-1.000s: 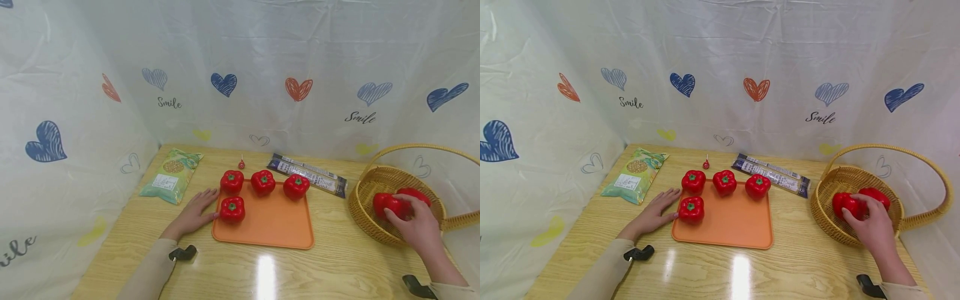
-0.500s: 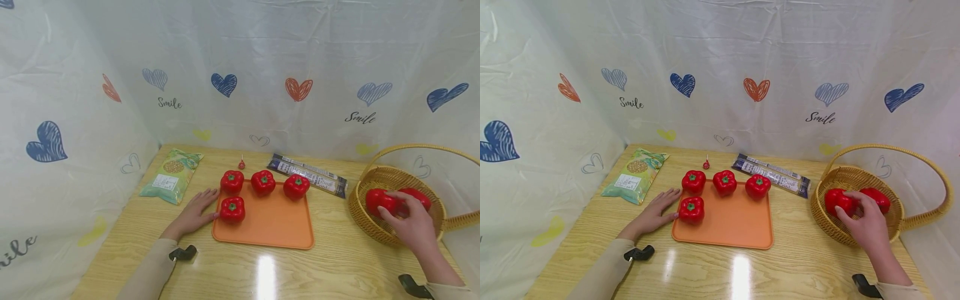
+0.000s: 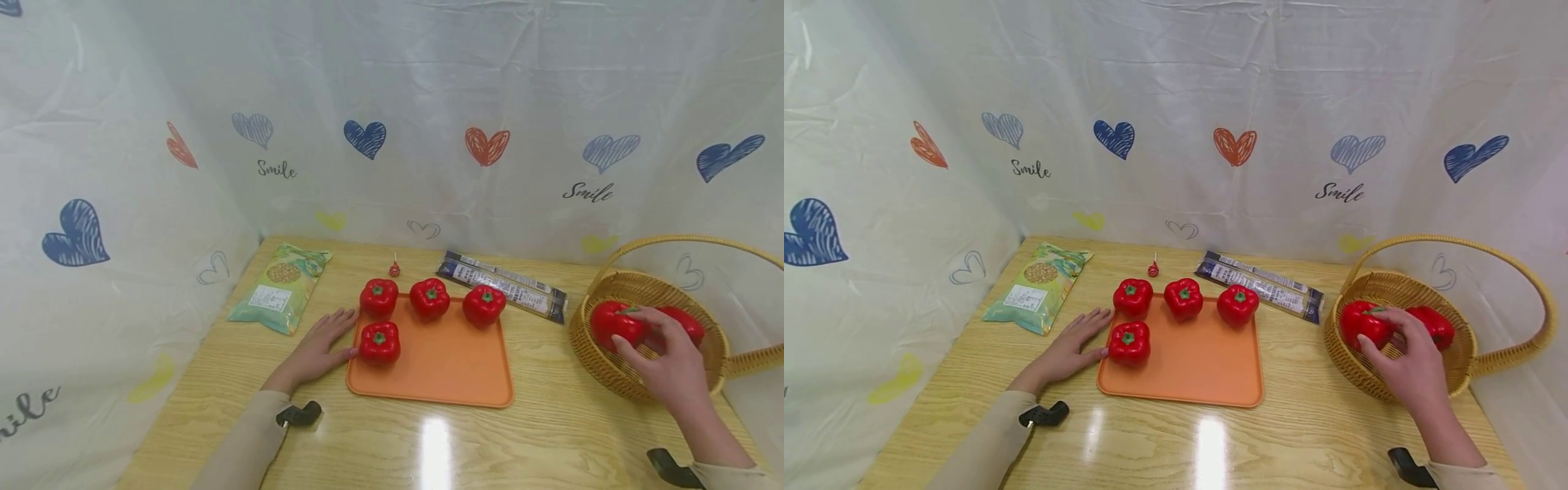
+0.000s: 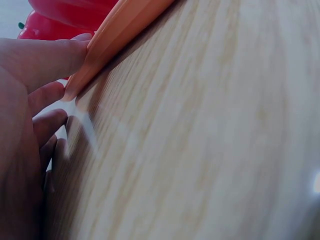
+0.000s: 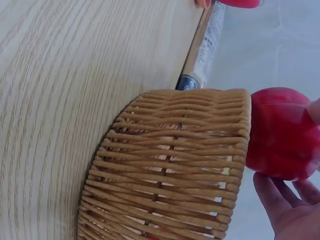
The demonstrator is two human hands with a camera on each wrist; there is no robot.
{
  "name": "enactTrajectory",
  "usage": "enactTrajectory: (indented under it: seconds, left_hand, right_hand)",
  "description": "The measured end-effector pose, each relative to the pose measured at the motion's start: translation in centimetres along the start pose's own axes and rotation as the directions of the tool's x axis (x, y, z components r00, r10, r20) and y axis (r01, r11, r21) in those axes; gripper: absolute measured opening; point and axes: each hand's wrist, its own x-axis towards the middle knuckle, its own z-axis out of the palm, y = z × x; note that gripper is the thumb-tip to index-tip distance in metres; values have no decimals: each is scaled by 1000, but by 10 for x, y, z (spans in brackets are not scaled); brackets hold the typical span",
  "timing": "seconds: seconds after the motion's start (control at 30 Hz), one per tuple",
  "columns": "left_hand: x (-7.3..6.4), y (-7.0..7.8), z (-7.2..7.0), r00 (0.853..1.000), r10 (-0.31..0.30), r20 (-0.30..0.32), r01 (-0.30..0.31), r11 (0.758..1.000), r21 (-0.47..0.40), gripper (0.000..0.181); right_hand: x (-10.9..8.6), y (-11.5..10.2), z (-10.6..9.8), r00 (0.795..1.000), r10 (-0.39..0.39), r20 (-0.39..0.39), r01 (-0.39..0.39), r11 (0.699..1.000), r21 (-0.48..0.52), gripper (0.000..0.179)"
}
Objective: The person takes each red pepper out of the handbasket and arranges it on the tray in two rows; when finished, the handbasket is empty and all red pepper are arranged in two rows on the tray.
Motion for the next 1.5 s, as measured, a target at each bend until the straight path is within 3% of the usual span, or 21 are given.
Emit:
enactTrajectory:
  seconds: [0.27,0.6,0.97,1.33,1.5]
  left_hand:
    - [0,-1,0,1000,-2,-2,2,1000,-1,75]
    - [0,1,0,1000,-1,-1,1,1000,6,75]
    - [0,2,-1,1000,-5,4,5,1000,15,75]
    - [1,0,0,1000,-5,6,5,1000,16,75]
    - [1,0,0,1000,-7,10,7,1000,18,75]
  right_hand:
    - [-1,-9,7,999,-36,-14,36,998,49,46]
    - [-1,-22,24,988,-155,-9,155,979,134,49]
    - [-1,-25,47,978,-209,11,204,961,189,53]
    - [-5,-37,63,959,-282,23,276,952,135,50]
    - [-6,-41,73,952,-303,38,293,941,170,47]
